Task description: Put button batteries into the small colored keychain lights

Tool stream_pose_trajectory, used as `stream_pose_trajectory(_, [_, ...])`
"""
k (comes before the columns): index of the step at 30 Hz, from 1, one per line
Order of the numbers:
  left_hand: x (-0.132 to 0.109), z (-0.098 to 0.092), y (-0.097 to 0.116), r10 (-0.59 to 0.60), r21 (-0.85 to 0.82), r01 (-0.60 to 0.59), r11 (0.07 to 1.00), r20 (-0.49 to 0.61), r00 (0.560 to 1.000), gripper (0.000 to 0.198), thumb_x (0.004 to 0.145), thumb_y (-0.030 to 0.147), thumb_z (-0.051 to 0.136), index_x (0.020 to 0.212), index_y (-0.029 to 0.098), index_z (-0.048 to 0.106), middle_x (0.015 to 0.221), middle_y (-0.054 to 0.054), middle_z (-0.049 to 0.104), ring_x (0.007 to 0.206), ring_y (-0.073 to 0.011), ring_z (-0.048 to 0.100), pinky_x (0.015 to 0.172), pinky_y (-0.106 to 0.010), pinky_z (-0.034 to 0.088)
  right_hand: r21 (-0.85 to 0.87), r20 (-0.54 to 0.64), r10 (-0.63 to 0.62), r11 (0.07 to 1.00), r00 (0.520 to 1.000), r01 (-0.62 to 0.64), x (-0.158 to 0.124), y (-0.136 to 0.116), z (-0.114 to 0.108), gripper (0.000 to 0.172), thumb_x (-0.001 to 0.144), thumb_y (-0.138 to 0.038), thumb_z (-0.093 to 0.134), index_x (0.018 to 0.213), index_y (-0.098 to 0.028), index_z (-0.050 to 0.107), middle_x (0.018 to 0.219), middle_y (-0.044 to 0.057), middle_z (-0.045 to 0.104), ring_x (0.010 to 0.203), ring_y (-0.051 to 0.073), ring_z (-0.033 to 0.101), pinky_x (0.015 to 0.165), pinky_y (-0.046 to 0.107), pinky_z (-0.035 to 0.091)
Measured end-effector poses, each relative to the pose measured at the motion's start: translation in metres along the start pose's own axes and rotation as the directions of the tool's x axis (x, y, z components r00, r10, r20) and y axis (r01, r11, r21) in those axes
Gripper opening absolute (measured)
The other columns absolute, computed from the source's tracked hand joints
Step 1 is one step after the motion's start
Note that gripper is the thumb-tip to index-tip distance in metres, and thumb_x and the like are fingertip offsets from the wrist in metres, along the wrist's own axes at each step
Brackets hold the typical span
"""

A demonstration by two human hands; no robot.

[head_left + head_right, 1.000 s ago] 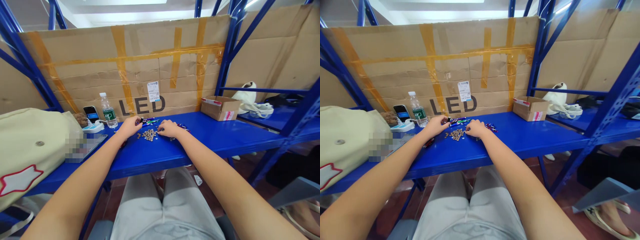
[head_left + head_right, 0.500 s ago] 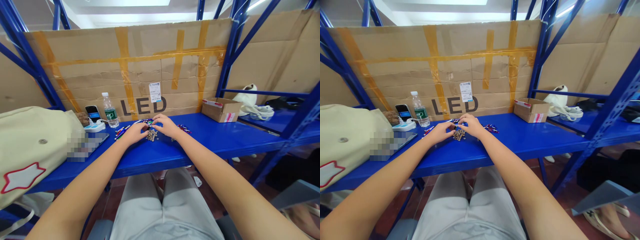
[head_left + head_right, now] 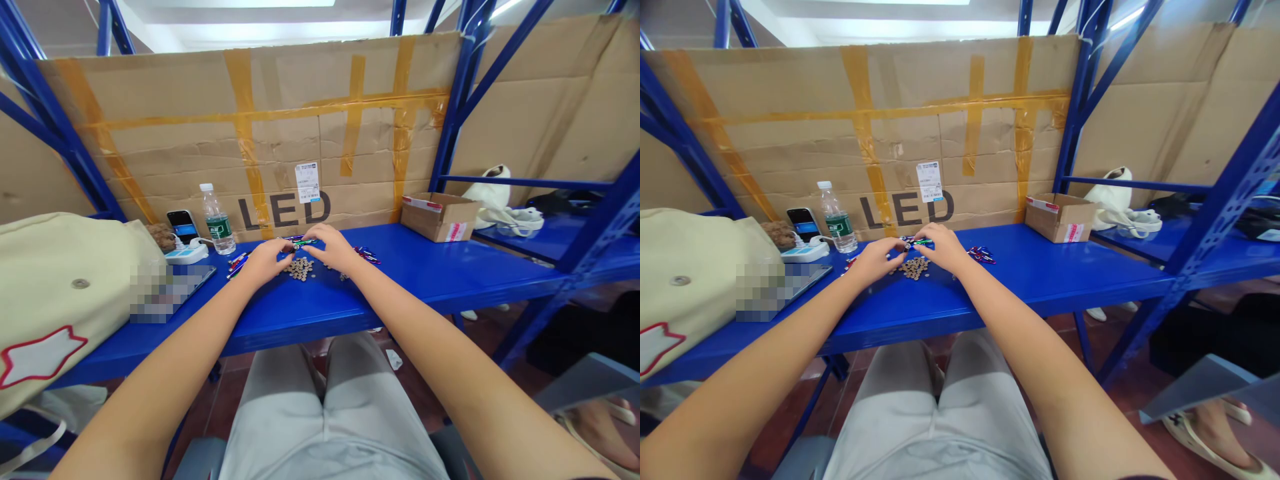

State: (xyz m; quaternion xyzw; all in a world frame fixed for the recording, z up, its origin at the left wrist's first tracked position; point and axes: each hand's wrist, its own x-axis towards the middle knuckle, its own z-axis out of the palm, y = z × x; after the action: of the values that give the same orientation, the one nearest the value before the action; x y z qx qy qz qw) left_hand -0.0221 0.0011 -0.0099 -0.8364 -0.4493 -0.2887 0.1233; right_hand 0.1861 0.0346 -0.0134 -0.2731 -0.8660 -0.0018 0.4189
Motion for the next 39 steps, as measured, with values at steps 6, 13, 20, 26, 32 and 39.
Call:
stream_pose_trajectory(6, [0.0, 0.001, -0.008, 0.06, 0.052, -0.059, 0.997, -0.025, 0.998, 0.023, 0.085, 0.029, 0.051, 0.101, 0.018, 0.064, 0.103, -0.007, 0.068, 0.095, -0.0205, 0.062, 0.087, -0.031, 0.045, -0.176, 0.167, 0.192, 0.971, 0.967, -0.162, -0.005, 0.007, 0.005, 0.013, 0.081, -0.029, 0.06, 0.088, -0.025, 0.07, 0.112, 0.005, 0.059, 0.106, 0.022, 0.051, 0.092, 0.037, 0.037])
stream_pose_trajectory(13, [0.0, 0.002, -0.01, 0.015, 0.078, -0.019, 0.997, 0.055, 0.998, 0.023, 0.084, 0.029, 0.052, 0.1, 0.019, 0.064, 0.104, -0.006, 0.068, 0.095, -0.0207, 0.062, 0.085, -0.031, 0.046, -0.28, 0.307, 0.266, 0.943, 0.914, -0.18, -0.007, 0.004, 0.006, 0.016, 0.08, -0.034, 0.062, 0.092, -0.031, 0.072, 0.113, 0.005, 0.06, 0.108, 0.027, 0.05, 0.089, 0.044, 0.04])
stream_pose_trajectory(20, [0.0, 0.002, -0.008, 0.009, 0.072, -0.013, 0.997, 0.062, 0.998, 0.025, 0.083, 0.03, 0.051, 0.101, 0.019, 0.065, 0.103, -0.007, 0.068, 0.094, -0.0213, 0.062, 0.085, -0.032, 0.046, -0.286, 0.386, 0.247, 0.948, 0.889, -0.139, -0.007, 0.002, 0.005, 0.015, 0.078, -0.034, 0.063, 0.088, -0.031, 0.073, 0.113, 0.004, 0.062, 0.104, 0.026, 0.053, 0.085, 0.04, 0.043])
stream_pose_trajectory(26, [0.001, 0.002, -0.009, 0.004, 0.078, -0.011, 0.997, 0.09, 0.996, 0.025, 0.083, 0.03, 0.051, 0.102, 0.02, 0.064, 0.103, -0.005, 0.068, 0.095, -0.0206, 0.062, 0.085, -0.03, 0.046, -0.255, 0.395, 0.238, 0.956, 0.887, -0.143, -0.007, 0.007, 0.01, 0.011, 0.076, -0.031, 0.066, 0.083, -0.027, 0.073, 0.112, 0.004, 0.063, 0.105, 0.026, 0.054, 0.088, 0.041, 0.042])
stream_pose_trajectory(32, [0.001, 0.001, -0.008, 0.065, 0.071, -0.072, 0.995, 0.088, 0.994, 0.024, 0.083, 0.028, 0.051, 0.101, 0.019, 0.064, 0.1, -0.006, 0.069, 0.093, -0.0208, 0.063, 0.083, -0.031, 0.045, -0.03, 0.051, 0.036, 0.999, 0.998, -0.035, -0.002, 0.001, 0.005, 0.015, 0.082, -0.03, 0.06, 0.088, -0.021, 0.069, 0.119, 0.007, 0.058, 0.114, 0.021, 0.05, 0.098, 0.039, 0.037])
stream_pose_trajectory(39, [0.0, 0.0, -0.004, 0.065, 0.114, -0.078, 0.99, 0.113, 0.991, 0.024, 0.084, 0.028, 0.051, 0.103, 0.02, 0.063, 0.104, -0.007, 0.068, 0.098, -0.0214, 0.06, 0.086, -0.033, 0.043, -0.054, 0.004, -0.127, 0.99, 0.992, 0.127, -0.001, -0.007, 0.004, 0.013, 0.085, -0.028, 0.058, 0.09, -0.021, 0.068, 0.113, 0.008, 0.059, 0.108, 0.02, 0.051, 0.093, 0.035, 0.037])
